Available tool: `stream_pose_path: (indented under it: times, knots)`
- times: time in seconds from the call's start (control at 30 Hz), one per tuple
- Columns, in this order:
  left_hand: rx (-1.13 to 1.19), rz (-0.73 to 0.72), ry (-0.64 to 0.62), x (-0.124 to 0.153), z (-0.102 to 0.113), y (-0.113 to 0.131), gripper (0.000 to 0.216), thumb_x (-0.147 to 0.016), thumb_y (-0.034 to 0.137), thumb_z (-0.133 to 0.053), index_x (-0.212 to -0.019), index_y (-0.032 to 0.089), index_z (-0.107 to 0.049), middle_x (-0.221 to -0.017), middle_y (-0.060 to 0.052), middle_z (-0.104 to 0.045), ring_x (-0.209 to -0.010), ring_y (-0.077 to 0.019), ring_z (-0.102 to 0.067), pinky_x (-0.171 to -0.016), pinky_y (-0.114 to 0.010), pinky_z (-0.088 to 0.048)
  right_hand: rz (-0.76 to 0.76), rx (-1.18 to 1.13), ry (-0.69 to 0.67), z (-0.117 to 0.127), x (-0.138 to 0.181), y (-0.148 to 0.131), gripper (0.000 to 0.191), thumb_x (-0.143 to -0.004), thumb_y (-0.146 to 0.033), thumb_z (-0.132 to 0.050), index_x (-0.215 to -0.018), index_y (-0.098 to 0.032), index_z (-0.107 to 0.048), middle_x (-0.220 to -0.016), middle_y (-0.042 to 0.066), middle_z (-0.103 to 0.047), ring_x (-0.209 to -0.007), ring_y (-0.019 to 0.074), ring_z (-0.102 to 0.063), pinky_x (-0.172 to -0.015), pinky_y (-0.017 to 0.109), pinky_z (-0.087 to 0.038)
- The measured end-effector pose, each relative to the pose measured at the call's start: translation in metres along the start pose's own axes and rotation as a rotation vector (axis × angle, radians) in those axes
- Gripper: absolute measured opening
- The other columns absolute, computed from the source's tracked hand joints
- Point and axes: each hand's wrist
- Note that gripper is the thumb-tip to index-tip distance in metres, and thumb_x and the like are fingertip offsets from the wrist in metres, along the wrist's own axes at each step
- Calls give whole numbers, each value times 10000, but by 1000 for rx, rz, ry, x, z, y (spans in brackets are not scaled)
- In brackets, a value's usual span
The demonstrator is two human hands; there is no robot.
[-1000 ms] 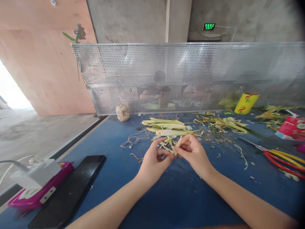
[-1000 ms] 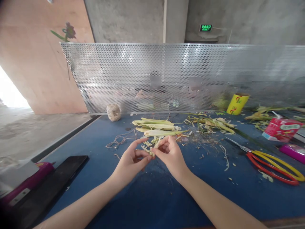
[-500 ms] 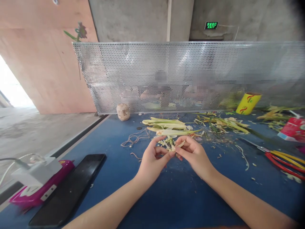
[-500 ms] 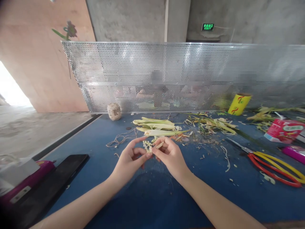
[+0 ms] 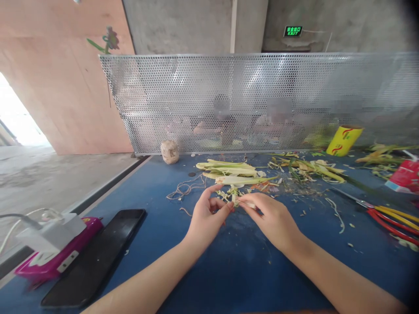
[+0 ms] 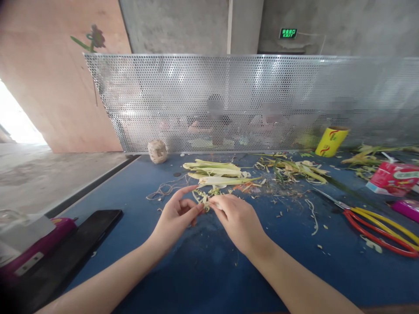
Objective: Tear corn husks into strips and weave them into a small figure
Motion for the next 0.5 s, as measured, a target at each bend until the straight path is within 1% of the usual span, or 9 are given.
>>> stream_pose_path:
  times: [0.07, 0.2, 0.27, 0.33, 0.4, 0.43, 0.5]
  knots:
    - [1, -3, 0, -1, 1, -1, 533, -697, 290, -615, -1157, 137, -394, -562, 62, -543, -432, -67, -460, -442, -193, -368, 38, 29, -46, 2, -1, 1, 155, -853, -216, -470, -919, -234, -609, -848, 60, -674, -778, 197, -622, -696, 317, -485]
    - [-31, 1, 5, -3, 3, -3, 507, -709, 291, -598, -1147, 129, -401, -564, 63, -528, -419, -60, -433, -436, -194, -348, 251, 126, -125, 8, -4, -2, 210, -858, -144, -435, -908, -213, -627, -879, 75, -661, -841, 210, -583, -787, 365, -462]
    - [-72, 5, 2, -3, 3, -5, 507, -710, 276, -593, -1151, 121, -397, -563, 64, -516, -434, -62, -430, -463, -204, -366, 305, 167, -127, 10, -4, -4, 211, -856, -127, -431, -910, -188, -626, -881, 87, -649, -839, 213, -568, -798, 372, -457]
    - [-126, -14, -11, -3, 2, -6, 504, -704, 256, -593, -1149, 119, -399, -561, 68, -501, -472, -70, -446, -535, -227, -406, 324, 155, -121, 10, -4, -5, 201, -854, -120, -430, -902, -173, -618, -867, 91, -637, -829, 210, -558, -786, 367, -460]
    - [-175, -49, -32, -2, 3, -8, 504, -699, 229, -587, -1153, 124, -394, -562, 70, -490, -532, -87, -484, -618, -254, -429, 321, 95, -129, 10, -5, -4, 186, -855, -123, -429, -877, -171, -607, -856, 88, -626, -814, 201, -551, -767, 359, -465]
    - [-192, -59, -49, -2, 3, -8, 518, -697, 216, -583, -1165, 127, -380, -568, 66, -494, -564, -98, -503, -640, -262, -432, 313, 53, -138, 10, -5, -3, 173, -855, -130, -432, -864, -175, -599, -858, 85, -622, -814, 196, -549, -764, 357, -465]
    - [-215, -56, -100, -1, 4, -8, 558, -690, 202, -578, -1192, 131, -344, -587, 53, -516, -609, -117, -526, -625, -260, -430, 278, -49, -156, 9, -7, -1, 132, -851, -151, -453, -848, -191, -579, -875, 76, -620, -835, 189, -548, -782, 356, -460]
Point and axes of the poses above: each hand's wrist, its own x-axis away from the middle knuckle, its own z-axis out of the back of the hand, y = z × x
